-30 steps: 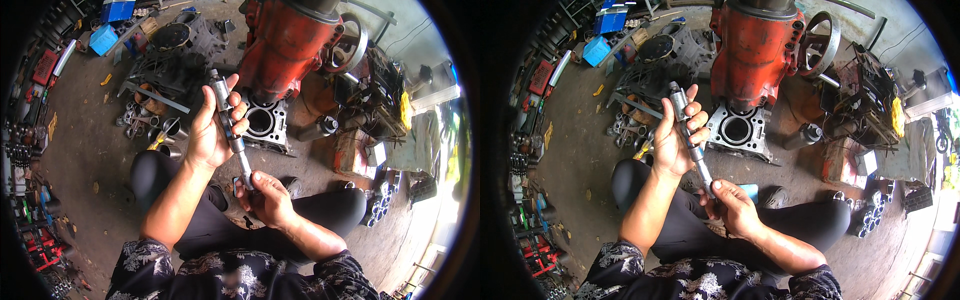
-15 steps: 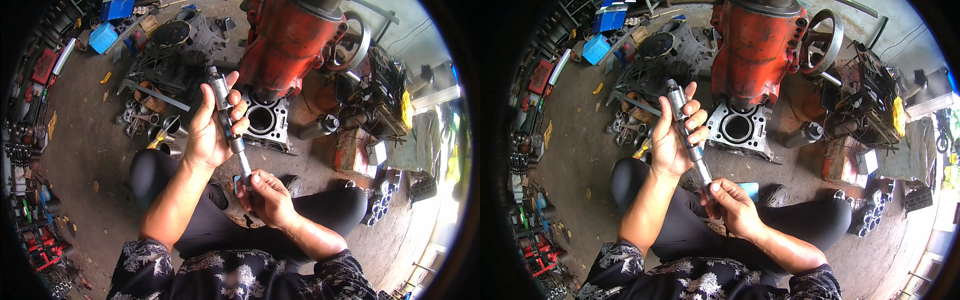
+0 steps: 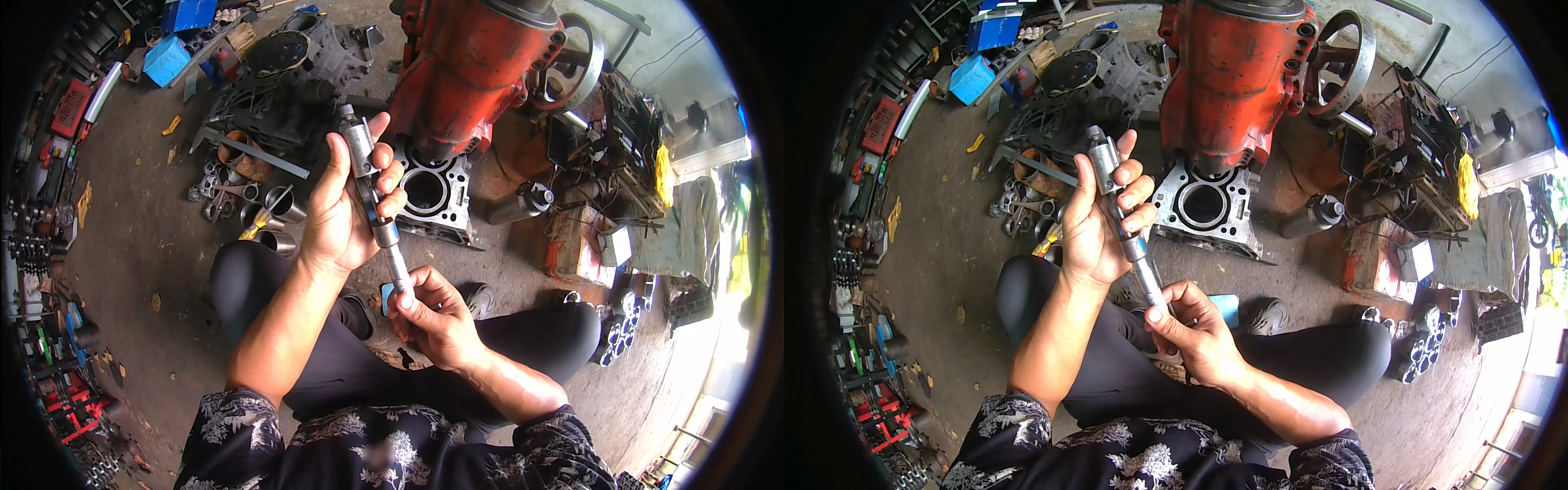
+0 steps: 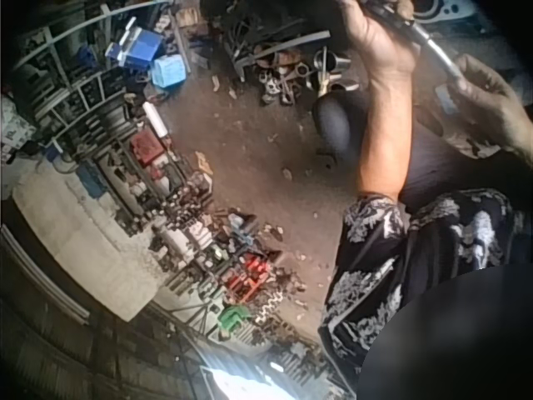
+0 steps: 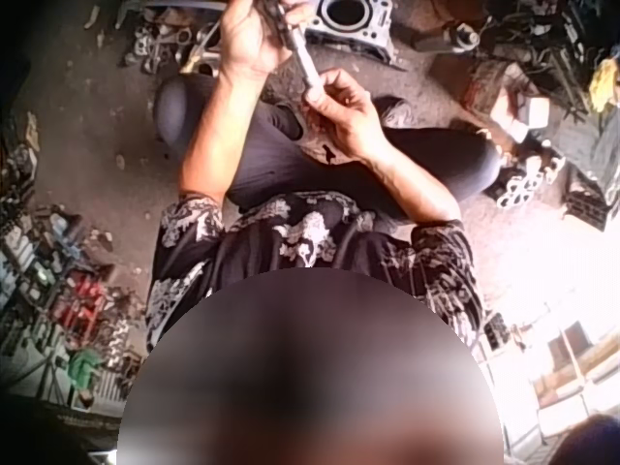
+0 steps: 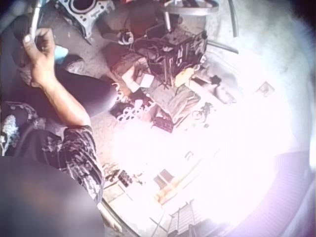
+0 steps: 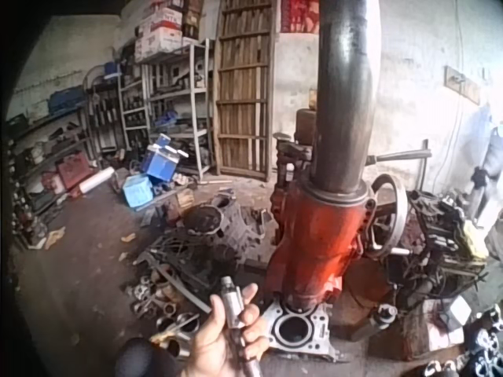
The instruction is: The person sits on the floor and uses a screwdriver to remove a ring from a red engine block. They then use a micrometer to measure the ring and a small metal rod to adjust the tool before placing the ring back into the engine block.
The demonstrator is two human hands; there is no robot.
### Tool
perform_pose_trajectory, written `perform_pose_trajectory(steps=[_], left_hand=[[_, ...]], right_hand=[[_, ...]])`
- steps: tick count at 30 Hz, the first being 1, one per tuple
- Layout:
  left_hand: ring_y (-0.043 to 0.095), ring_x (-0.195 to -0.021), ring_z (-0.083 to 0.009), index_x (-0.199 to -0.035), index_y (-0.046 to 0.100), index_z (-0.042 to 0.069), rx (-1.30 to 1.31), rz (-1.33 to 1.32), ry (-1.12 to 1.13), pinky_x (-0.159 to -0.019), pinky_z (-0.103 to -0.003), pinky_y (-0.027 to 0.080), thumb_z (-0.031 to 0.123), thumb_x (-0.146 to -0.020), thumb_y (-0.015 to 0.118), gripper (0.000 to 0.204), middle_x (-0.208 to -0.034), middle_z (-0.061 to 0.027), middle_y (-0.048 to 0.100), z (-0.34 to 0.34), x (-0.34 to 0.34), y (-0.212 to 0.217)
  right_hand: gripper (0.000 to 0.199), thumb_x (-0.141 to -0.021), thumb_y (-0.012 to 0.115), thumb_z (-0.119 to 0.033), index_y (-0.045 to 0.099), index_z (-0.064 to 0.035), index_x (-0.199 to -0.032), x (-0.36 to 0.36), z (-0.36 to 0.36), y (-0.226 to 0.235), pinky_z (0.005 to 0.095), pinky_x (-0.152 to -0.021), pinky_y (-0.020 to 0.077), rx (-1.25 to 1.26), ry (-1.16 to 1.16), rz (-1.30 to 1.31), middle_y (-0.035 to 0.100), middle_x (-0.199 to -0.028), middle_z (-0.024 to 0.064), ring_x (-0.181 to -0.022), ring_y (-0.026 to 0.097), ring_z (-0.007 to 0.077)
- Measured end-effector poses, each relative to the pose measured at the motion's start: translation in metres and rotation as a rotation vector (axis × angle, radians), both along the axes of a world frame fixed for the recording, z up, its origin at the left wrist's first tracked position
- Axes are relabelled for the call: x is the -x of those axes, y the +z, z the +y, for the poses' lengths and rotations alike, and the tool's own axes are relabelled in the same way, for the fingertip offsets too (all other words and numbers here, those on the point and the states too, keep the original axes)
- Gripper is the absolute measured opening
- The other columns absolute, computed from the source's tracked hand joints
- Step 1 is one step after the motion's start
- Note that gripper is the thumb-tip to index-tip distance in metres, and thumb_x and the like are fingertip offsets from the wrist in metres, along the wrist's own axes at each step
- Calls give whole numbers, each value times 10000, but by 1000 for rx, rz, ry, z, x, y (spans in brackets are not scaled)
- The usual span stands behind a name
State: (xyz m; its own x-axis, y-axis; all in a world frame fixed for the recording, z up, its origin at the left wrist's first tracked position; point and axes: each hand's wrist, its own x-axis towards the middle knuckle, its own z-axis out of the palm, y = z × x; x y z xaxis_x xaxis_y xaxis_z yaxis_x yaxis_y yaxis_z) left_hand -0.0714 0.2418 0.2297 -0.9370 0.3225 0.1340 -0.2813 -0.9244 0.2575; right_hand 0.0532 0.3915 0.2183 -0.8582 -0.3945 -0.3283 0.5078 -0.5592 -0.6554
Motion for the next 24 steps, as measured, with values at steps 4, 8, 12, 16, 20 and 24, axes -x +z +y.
perform_pose_trajectory(steps=[4,8,12,16,20,24], left_hand=[[459,-779,-124,-1433,398,4,9,-5,-1,-590,-247,469,488,-1038,390,625,-941,-28,467,0,-1,0],[457,-779,-124,-1434,396,5,7,-6,-3,-585,-245,466,489,-1037,391,626,-941,-27,464,1,-1,0],[458,-780,-125,-1433,396,4,3,-10,-3,-582,-244,466,490,-1036,393,627,-941,-28,465,1,-1,0],[460,-779,-124,-1433,397,5,7,-9,-4,-581,-244,469,491,-1034,397,629,-941,-28,466,1,-1,0],[461,-778,-124,-1434,397,7,18,-20,-5,-582,-245,471,490,-1033,401,628,-939,-29,467,2,-2,1],[462,-778,-124,-1431,400,7,3,-21,-7,-584,-245,471,489,-1034,401,625,-937,-28,467,2,-2,0]], right_hand=[[222,-925,708,-113,516,-62,-1024,0,0,0,215,-519,400,-26,-2,-10,569,-781,12,-589,508,64],[244,-902,733,-95,515,-70,-1008,0,0,0,209,-518,408,-51,-11,4,575,-783,-1,-594,509,52],[248,-897,739,-93,514,-74,-998,1,0,1,205,-521,414,-47,-12,0,578,-788,-7,-600,512,49],[265,-880,752,-72,513,-78,-994,1,1,3,203,-533,430,-98,-6,-13,581,-800,-15,-622,524,46],[295,-855,769,-39,512,-83,-995,1,-1,3,217,-565,456,-77,-34,-5,584,-814,-23,-644,529,44],[274,-864,763,-52,533,-77,-1011,0,-3,3,224,-583,457,-102,-61,43,589,-820,-23,-643,524,45]])
